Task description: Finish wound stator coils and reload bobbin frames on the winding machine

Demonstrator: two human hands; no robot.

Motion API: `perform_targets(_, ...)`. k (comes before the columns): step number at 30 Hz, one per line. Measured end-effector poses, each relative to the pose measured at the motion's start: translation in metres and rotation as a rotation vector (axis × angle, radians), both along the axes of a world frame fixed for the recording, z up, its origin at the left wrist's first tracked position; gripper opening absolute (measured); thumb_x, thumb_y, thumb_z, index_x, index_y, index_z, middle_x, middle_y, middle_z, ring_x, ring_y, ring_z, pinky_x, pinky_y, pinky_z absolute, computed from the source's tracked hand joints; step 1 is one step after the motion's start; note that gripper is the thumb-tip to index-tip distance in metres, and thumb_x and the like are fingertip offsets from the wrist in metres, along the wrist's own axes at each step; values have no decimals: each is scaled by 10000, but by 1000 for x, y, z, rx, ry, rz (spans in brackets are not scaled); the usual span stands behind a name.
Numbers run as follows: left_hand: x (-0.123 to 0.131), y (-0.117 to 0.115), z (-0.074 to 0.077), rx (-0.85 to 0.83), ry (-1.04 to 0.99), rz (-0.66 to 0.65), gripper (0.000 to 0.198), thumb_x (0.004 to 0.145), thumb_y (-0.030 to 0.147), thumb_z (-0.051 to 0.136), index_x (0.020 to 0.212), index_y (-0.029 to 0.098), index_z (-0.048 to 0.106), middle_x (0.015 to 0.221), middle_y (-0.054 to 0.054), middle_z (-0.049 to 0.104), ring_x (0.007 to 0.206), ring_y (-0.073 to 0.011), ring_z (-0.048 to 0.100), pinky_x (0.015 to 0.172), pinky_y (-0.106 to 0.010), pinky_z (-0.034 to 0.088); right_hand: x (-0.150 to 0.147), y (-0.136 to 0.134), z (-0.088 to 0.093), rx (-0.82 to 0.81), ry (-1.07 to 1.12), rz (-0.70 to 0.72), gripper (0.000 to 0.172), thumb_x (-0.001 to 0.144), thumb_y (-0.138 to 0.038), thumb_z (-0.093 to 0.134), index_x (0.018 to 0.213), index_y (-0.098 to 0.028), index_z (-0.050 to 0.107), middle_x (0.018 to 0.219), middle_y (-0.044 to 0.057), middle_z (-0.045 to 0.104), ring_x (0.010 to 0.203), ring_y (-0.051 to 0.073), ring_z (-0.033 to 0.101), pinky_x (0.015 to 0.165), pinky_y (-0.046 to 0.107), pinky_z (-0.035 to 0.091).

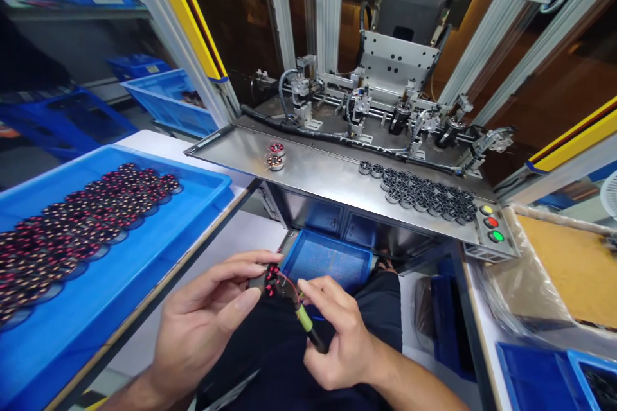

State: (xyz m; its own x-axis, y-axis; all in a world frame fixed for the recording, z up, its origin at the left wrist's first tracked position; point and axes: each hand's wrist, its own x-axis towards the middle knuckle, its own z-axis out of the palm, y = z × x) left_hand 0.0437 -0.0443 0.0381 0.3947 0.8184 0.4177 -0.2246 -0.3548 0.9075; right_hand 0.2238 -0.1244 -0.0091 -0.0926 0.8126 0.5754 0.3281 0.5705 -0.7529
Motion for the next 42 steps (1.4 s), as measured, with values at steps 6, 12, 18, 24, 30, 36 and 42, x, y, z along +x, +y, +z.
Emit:
perform_targets(6, 0, -2, 3, 24, 28, -6, 280, 882, 65, 602, 1073, 261, 663, 1153, -42, 686, 1116, -171, 638, 895, -249, 550, -2, 2, 4, 5, 13, 14, 885, 613, -40, 511, 1480, -177, 402, 1118, 121, 570, 1011, 235, 584, 868, 383, 527)
perform_targets(12, -2, -5, 2, 70, 71, -4, 312, 868, 40, 602, 1076, 266, 654, 1148, -38, 685, 1100, -161, 643, 887, -235, 551, 0, -2, -1, 26, 3, 1, 841, 640, -49, 506, 1469, -167, 430, 905, 75, 589, 750, 169, 550, 632, 280, 490)
perform_targets(18, -5, 2, -4, 195, 118, -28, 347, 835, 15, 621, 1084, 255, 655, 1266, -78, 615, 1072, -206, 660, 903, -326, 566, 9, -7, -3, -212, 4, -111, 805, 642, -21, 502, 1426, -204, 483, 908, 63, 614, 770, 169, 583, 675, 281, 511)
perform_targets(24, -9, 12, -10, 491, 198, 94, 737, 691, -23, 748, 1335, 258, 524, 1378, -150, 505, 1133, -308, 638, 898, -445, 599, 21, -21, 2, -393, 13, -128, 830, 615, -29, 492, 1420, -228, 496, 1055, 87, 643, 858, 188, 623, 796, 331, 549)
perform_targets(30, -5, 12, -1, 721, 253, 126, 612, 727, -50, 710, 1268, 198, 569, 1347, -100, 478, 1059, -194, 678, 939, -292, 586, 22, -46, 18, -409, 155, -50, 886, 623, 27, 478, 1447, -298, 459, 1070, 76, 627, 867, 169, 638, 844, 356, 551)
perform_targets(36, -8, 12, -1, 895, 418, 281, 478, 732, 22, 748, 1168, 164, 614, 1226, -90, 587, 1025, -161, 676, 941, -218, 558, 17, -54, 43, -422, 412, 233, 932, 653, 71, 468, 1473, -367, 408, 1140, 73, 617, 973, 177, 646, 879, 377, 546)
perform_targets(42, -14, 11, -3, 897, 381, 201, 692, 740, -48, 704, 1367, 183, 521, 1212, -103, 657, 1103, -189, 671, 985, -279, 548, 14, -49, 53, -512, 472, 331, 848, 673, 14, 527, 1465, -280, 450, 1136, 104, 631, 971, 187, 644, 867, 372, 540)
